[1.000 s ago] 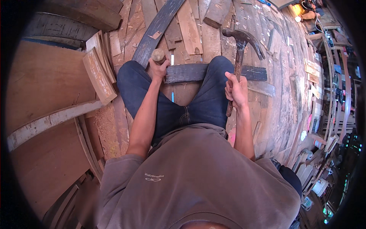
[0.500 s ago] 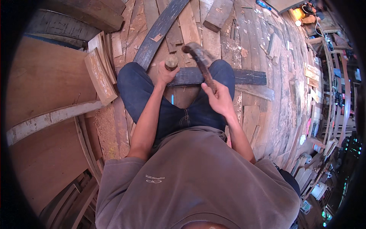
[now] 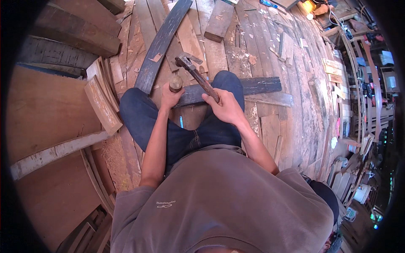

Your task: Hammering a wooden peg into a wood beam for assembly.

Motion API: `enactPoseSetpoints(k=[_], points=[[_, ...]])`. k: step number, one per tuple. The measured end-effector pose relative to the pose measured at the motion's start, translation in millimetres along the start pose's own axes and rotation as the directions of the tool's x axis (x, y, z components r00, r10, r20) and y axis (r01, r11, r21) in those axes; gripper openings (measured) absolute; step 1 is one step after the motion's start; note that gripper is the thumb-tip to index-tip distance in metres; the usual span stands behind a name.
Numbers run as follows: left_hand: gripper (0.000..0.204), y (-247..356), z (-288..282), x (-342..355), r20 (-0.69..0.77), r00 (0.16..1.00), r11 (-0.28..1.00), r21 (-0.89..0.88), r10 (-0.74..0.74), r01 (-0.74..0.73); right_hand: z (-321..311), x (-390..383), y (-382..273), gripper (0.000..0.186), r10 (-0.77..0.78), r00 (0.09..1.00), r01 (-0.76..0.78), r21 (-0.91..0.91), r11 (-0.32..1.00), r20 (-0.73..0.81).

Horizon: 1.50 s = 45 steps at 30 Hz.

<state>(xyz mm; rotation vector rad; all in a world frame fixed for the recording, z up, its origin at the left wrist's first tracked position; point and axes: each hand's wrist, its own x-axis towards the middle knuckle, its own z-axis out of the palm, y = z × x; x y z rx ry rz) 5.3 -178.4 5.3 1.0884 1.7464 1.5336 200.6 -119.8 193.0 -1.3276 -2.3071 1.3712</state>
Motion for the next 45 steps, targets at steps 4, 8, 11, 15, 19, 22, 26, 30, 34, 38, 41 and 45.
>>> enactPoseSetpoints(k=[4, 8, 11, 15, 19, 22, 26, 30, 34, 38, 41, 45], points=[[0.023, 8.5, 0.2, 5.4, -0.031, 0.999, 1.0, -0.014, -0.027, 0.026, -8.9, 1.9, 3.9, 0.039, 0.009, 1.0, -0.009, -0.025, 1.0, 0.005], [0.024, 13.5, -6.8, 1.9, -0.04, 0.989, 0.99, 0.015, -0.141, 0.141, -12.8, 11.4, 13.4, 0.04, -0.008, 0.998, 0.007, 0.009, 1.0, 0.06], [0.026, 12.6, -5.4, -2.5, -0.017, 0.985, 0.985, 0.016, -0.17, 0.171, -14.9, 19.9, 14.5, 0.038, -0.028, 0.995, 0.027, 0.019, 0.999, 0.093], [0.028, 3.1, -1.9, -11.6, 0.007, 0.988, 0.988, 0.021, -0.156, 0.156, -15.7, 24.6, 5.6, 0.034, -0.094, 0.989, 0.091, 0.029, 0.995, 0.119], [0.028, 17.4, 5.3, -20.3, -0.058, 0.995, 0.995, 0.047, -0.086, 0.088, -15.6, 14.0, -1.4, 0.031, -0.117, 0.975, 0.107, 0.063, 0.992, 0.186], [0.029, 18.6, 9.2, -15.8, -0.079, 0.996, 0.999, 0.027, -0.041, 0.043, -13.7, 3.7, 15.2, 0.03, -0.101, 0.959, 0.101, 0.014, 0.995, 0.265], [0.03, 14.0, 7.5, -12.9, -0.118, 0.99, 0.997, 0.0, -0.076, 0.076, -12.6, 2.1, 20.4, 0.032, -0.093, 0.948, 0.093, 0.016, 0.996, 0.305], [0.031, 1.3, 2.5, -14.4, -0.137, 0.981, 0.99, 0.016, -0.139, 0.142, -31.2, -1.8, -15.2, 0.036, -0.176, 0.971, 0.161, 0.098, 0.982, 0.162], [0.035, 5.9, 6.1, -14.5, -0.131, 0.984, 0.991, 0.047, -0.117, 0.124, -41.3, -12.6, -23.5, 0.031, -0.155, 0.988, 0.129, 0.505, 0.853, 0.011], [0.041, -2.7, 19.0, -14.9, -0.126, 0.988, 0.995, 0.032, -0.093, 0.098, 10.4, 5.8, 42.2, 0.044, -0.061, 0.961, 0.094, -0.11, 0.99, 0.271], [0.041, -35.6, 14.4, -19.5, -0.3, 0.953, 0.999, 0.004, -0.039, 0.042, -2.9, 9.8, 3.7, 0.051, 0.224, 0.937, -0.258, 0.096, 0.961, 0.268], [0.039, -15.5, -1.5, -3.5, -0.394, 0.887, 0.965, 0.007, -0.24, 0.264, -33.5, 14.1, -1.8, 0.048, 0.234, 0.944, -0.3, 0.302, 0.905, 0.234]])
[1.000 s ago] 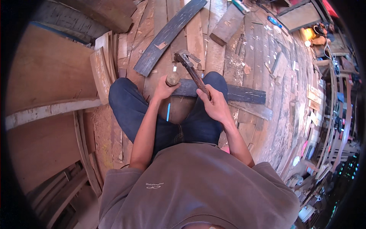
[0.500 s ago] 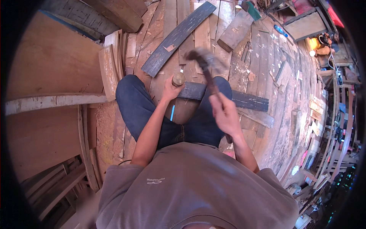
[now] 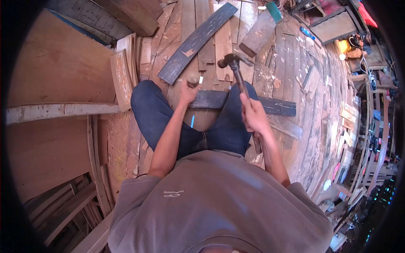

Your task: Hammering a wooden peg into a wood beam for assembly.

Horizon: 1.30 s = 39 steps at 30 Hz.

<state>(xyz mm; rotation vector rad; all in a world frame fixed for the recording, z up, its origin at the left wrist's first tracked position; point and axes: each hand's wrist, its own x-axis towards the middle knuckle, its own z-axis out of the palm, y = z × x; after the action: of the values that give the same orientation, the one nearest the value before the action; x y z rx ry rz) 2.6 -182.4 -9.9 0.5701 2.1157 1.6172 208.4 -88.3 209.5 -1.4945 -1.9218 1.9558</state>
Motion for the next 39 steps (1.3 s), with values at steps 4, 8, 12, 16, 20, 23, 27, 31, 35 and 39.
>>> enactPoseSetpoints(k=[4, 8, 12, 16, 20, 23, 27, 31, 35, 39], points=[[0.026, -19.0, -20.8, 15.6, -0.093, 0.995, 0.972, -0.233, -0.042, 0.02, -17.3, 1.9, -0.5, 0.05, 0.021, 1.0, -0.021, 0.001, 1.0, 0.0], [0.014, -3.9, -24.9, 5.7, 0.036, 0.999, 0.97, -0.243, 0.025, -0.016, -17.6, 4.6, 10.5, 0.05, 0.043, 0.999, -0.043, -0.013, 0.999, -0.025], [0.019, 6.8, -20.3, -11.6, 0.037, 0.999, 0.961, -0.274, 0.038, -0.027, -8.6, 9.2, 18.2, 0.048, 0.013, 1.0, -0.011, -0.063, 0.998, 0.021], [0.022, -9.1, -25.6, -14.4, -0.008, 0.999, 0.978, -0.201, 0.053, -0.054, 4.5, 12.9, 14.0, 0.05, -0.027, 0.998, 0.038, -0.201, 0.979, 0.056], [0.019, -7.8, -13.3, -16.7, -0.02, 0.995, 0.973, -0.207, 0.098, -0.1, 16.8, 8.8, 10.5, 0.053, -0.281, 0.956, 0.295, -0.307, 0.905, 0.088], [0.023, -16.6, -12.2, -19.0, 0.026, 0.992, 0.957, -0.267, 0.121, -0.109, 25.7, 16.8, 25.3, 0.055, -0.282, 0.938, 0.335, -0.324, 0.885, 0.199], [0.035, -36.8, -7.7, -24.7, -0.054, 0.991, 0.92, -0.369, 0.123, -0.134, 30.5, 20.3, 35.3, 0.056, -0.19, 0.954, 0.265, -0.354, 0.897, 0.233], [0.025, -39.9, -14.2, -21.5, 0.017, 0.994, 0.932, -0.349, 0.112, -0.099, 23.0, 15.3, 15.4, 0.055, -0.241, 0.948, 0.301, -0.338, 0.892, 0.207], [0.017, -13.4, -15.8, -19.3, 0.076, 0.988, 0.932, -0.348, 0.136, -0.102, 15.0, 8.9, -4.9, 0.052, -0.318, 0.935, 0.354, -0.323, 0.878, 0.158], [0.018, -10.4, -17.9, -16.2, 0.076, 0.985, 0.935, -0.334, 0.154, -0.12, 10.7, -0.9, -29.9, 0.051, -0.443, 0.893, 0.45, -0.173, 0.876, 0.079]])
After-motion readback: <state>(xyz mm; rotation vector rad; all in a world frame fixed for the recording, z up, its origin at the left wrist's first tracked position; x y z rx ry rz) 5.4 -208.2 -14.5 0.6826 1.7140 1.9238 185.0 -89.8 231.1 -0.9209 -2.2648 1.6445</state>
